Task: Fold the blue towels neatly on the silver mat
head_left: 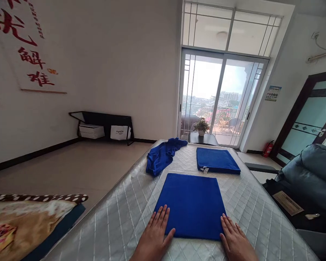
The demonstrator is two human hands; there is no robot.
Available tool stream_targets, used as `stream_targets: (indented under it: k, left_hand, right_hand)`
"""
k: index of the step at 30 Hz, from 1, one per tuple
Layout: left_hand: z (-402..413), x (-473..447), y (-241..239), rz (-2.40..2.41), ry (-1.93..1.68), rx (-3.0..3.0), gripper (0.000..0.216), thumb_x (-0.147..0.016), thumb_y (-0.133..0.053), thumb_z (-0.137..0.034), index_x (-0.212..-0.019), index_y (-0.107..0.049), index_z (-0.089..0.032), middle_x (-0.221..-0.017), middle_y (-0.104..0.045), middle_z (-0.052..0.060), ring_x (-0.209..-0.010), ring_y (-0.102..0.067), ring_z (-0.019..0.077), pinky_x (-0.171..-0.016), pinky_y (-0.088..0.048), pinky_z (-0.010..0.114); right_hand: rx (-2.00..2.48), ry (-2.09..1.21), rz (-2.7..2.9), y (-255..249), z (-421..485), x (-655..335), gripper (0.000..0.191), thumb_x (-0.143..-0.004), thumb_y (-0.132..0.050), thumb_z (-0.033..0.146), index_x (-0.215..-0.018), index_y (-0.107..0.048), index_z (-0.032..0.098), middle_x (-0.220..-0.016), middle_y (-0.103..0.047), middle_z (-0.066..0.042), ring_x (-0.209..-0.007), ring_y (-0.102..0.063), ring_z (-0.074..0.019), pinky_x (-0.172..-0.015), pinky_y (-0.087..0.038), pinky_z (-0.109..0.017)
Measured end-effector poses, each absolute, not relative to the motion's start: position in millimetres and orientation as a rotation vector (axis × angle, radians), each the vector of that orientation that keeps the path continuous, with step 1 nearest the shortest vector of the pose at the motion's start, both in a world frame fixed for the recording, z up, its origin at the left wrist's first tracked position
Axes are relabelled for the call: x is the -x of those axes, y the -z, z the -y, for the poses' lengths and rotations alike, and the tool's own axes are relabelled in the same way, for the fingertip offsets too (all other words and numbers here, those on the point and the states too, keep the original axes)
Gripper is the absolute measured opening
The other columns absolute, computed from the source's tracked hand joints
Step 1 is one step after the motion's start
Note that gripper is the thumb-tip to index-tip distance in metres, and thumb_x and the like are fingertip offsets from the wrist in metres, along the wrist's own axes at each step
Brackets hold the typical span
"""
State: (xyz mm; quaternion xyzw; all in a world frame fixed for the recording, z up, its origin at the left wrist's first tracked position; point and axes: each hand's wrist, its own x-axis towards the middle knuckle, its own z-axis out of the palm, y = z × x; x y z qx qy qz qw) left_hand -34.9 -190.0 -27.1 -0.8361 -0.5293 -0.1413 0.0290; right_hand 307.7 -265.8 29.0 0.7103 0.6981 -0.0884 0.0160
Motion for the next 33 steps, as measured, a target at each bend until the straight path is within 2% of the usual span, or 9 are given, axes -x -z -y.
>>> stream_targets:
  k: [3, 9, 17, 21, 26, 30, 33]
  left_hand:
    - [190.5, 36.2, 25.4, 1.624, 0.432, 2.576, 0.072, -0.1, -0.032, -0.062, -0.158, -0.028, -0.019, -0.164, -0.032, 0.007, -0.149, -0.037, 0.0303, -0.119, -0.037, 0.049]
    - [191.5, 36.1, 19.8, 1.637, 0.371, 2.584, 0.074, -0.1, -0.03, -0.063, -0.159, -0.025, -0.018, -0.165, -0.029, 0.007, -0.151, -0.033, 0.0291, -0.121, -0.034, 0.047]
    - [181.0, 33.8, 16.3, 1.752, 0.166, 2.633, 0.077, -0.098, -0.029, -0.069, -0.158, -0.024, -0.02, -0.165, -0.026, 0.008, -0.152, -0.03, 0.0323, -0.121, -0.033, 0.051]
    - [177.5, -10.7, -9.8, 1.733, 0.162, 2.725, 0.079, -0.1, -0.022, -0.068, -0.16, -0.018, -0.017, -0.167, -0.019, 0.011, -0.154, -0.022, 0.0316, -0.123, -0.029, 0.052]
    - [169.4, -104.7, -38.1, 1.354, 0.267, 3.052, 0.072, -0.104, -0.012, -0.059, -0.162, -0.015, -0.017, -0.169, -0.015, 0.009, -0.156, -0.015, 0.0257, -0.127, -0.019, 0.046]
    - [151.6, -151.1, -35.3, 1.275, 0.355, 3.103, 0.075, -0.104, -0.008, -0.057, -0.161, -0.018, -0.01, -0.169, -0.017, 0.012, -0.157, -0.011, 0.0234, -0.128, -0.014, 0.043]
    - [141.1, -153.5, -25.0, 1.277, 0.386, 3.08, 0.075, -0.103, -0.008, -0.058, -0.162, -0.018, -0.012, -0.169, -0.019, 0.01, -0.157, -0.013, 0.0227, -0.128, -0.015, 0.043]
  right_hand:
    - [-2.224, 0.215, -2.225, -43.3, 249.9, -302.8, 0.062, -0.101, -0.025, 0.043, -0.157, -0.036, 0.017, -0.165, -0.024, -0.004, -0.154, -0.02, -0.0239, -0.125, -0.019, -0.046]
    - [-2.287, 0.16, -2.246, -69.5, 188.4, -283.8, 0.065, -0.103, -0.018, 0.041, -0.159, -0.026, 0.01, -0.167, -0.018, -0.007, -0.155, -0.014, -0.0209, -0.126, -0.014, -0.042]
    - [-2.42, 0.205, -2.197, -14.9, 154.1, -295.5, 0.069, -0.101, -0.022, 0.045, -0.161, -0.02, 0.009, -0.168, -0.016, -0.009, -0.156, -0.01, -0.0223, -0.126, -0.01, -0.044]
    - [-2.462, 0.208, -2.238, -7.4, 153.0, -297.8, 0.07, -0.101, -0.022, 0.046, -0.16, -0.022, 0.009, -0.168, -0.018, -0.01, -0.156, -0.008, -0.0229, -0.126, -0.009, -0.045]
    - [-2.405, 0.181, -2.236, -14.9, 155.0, -298.1, 0.067, -0.101, -0.023, 0.04, -0.16, -0.022, 0.008, -0.168, -0.017, -0.01, -0.156, -0.009, -0.0231, -0.126, -0.011, -0.045]
    - [-2.328, 0.144, -2.219, -17.3, 157.3, -299.6, 0.063, -0.1, -0.023, 0.03, -0.16, -0.023, 0.011, -0.168, -0.015, -0.008, -0.156, -0.01, -0.022, -0.125, -0.013, -0.044]
    - [-2.353, 0.139, -2.217, -17.4, 157.0, -299.2, 0.063, -0.101, -0.022, 0.032, -0.16, -0.023, 0.01, -0.168, -0.016, -0.008, -0.156, -0.011, -0.0223, -0.125, -0.013, -0.044]
